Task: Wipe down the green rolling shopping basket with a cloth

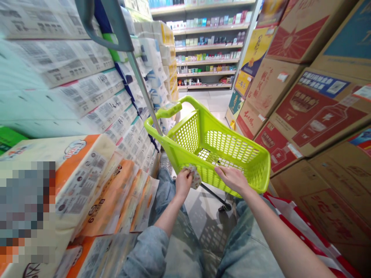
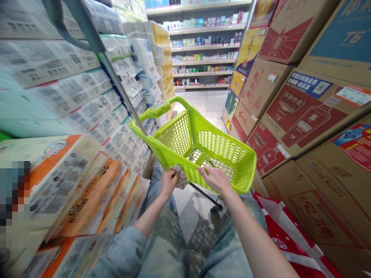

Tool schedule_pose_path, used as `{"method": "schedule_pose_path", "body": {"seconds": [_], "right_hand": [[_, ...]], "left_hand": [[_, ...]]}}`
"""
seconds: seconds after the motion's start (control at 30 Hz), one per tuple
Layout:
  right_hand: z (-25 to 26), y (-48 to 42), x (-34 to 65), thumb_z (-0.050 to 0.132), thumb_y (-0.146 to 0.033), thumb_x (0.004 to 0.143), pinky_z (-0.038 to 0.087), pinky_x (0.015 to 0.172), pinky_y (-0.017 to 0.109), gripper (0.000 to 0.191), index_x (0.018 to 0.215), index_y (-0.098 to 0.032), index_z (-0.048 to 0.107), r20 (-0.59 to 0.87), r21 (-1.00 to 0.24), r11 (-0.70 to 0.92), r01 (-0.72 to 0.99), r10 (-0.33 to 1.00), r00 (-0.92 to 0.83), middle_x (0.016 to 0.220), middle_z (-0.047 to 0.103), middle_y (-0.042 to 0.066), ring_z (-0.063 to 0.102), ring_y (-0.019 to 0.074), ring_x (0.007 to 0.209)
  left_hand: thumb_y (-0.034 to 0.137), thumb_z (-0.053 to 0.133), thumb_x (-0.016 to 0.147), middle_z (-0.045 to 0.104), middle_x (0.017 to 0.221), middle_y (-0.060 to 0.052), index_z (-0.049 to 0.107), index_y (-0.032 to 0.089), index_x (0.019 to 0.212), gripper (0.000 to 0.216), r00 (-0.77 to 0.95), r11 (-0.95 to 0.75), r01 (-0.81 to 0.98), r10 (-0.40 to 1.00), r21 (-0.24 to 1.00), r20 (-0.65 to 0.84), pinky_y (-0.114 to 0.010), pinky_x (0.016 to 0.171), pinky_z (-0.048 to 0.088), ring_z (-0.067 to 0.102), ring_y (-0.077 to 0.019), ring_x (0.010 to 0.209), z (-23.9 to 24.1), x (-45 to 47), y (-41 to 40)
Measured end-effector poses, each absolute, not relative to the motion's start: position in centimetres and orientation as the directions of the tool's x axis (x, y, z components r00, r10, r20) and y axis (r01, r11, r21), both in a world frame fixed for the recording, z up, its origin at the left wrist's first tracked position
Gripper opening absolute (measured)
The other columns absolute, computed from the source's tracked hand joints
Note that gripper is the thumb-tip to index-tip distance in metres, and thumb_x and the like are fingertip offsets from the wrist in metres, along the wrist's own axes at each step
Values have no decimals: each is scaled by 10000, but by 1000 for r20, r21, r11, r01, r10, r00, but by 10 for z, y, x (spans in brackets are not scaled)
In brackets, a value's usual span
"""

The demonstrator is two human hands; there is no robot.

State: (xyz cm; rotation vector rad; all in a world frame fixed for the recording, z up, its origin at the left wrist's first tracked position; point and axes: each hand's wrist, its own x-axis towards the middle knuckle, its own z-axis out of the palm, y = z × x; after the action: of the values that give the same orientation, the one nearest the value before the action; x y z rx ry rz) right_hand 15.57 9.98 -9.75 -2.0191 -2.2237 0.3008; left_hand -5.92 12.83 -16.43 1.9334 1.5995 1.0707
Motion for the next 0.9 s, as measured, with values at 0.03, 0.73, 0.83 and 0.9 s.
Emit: {"method": "schedule_pose_path", "body": {"seconds": [0.03,0.73,0.83,0.9], "right_hand": [[-98,100,156,84,-577,916,293,601,247,630,828,-248,614,-41,-228,91,969,994,-103,770,666,26,608,174,769],[-95,97,160,107,-563,924,324,626,240,605,797,-250,610,-29,-258,131,957,989,-144,802,670,13,610,170,792],[-96,98,162,105,-570,921,326,627,242,614,773,-245,604,-22,-268,139,953,988,-151,779,664,15,609,170,777],[-96,100,163,105,-573,920,328,631,243,615,769,-243,601,-17,-275,146,950,987,-157,775,662,16,610,171,777]], "left_hand": [[226,496,856,581,735,-22,597,173,675,214,52,-302,627,936,718,348,-235,667,415,555,-137,721,-156,-60,126],[205,430,885,597,1084,-103,588,181,991,192,440,-509,859,673,-60,594,-431,1003,272,463,-253,1109,-56,-100,177],[218,426,890,602,1067,-97,590,189,974,186,383,-454,889,674,-56,632,-426,981,286,470,-250,1089,-50,-120,184],[230,417,896,606,1044,-98,593,187,948,189,317,-410,912,674,-20,667,-420,944,313,483,-250,1060,-47,-134,190]]}}
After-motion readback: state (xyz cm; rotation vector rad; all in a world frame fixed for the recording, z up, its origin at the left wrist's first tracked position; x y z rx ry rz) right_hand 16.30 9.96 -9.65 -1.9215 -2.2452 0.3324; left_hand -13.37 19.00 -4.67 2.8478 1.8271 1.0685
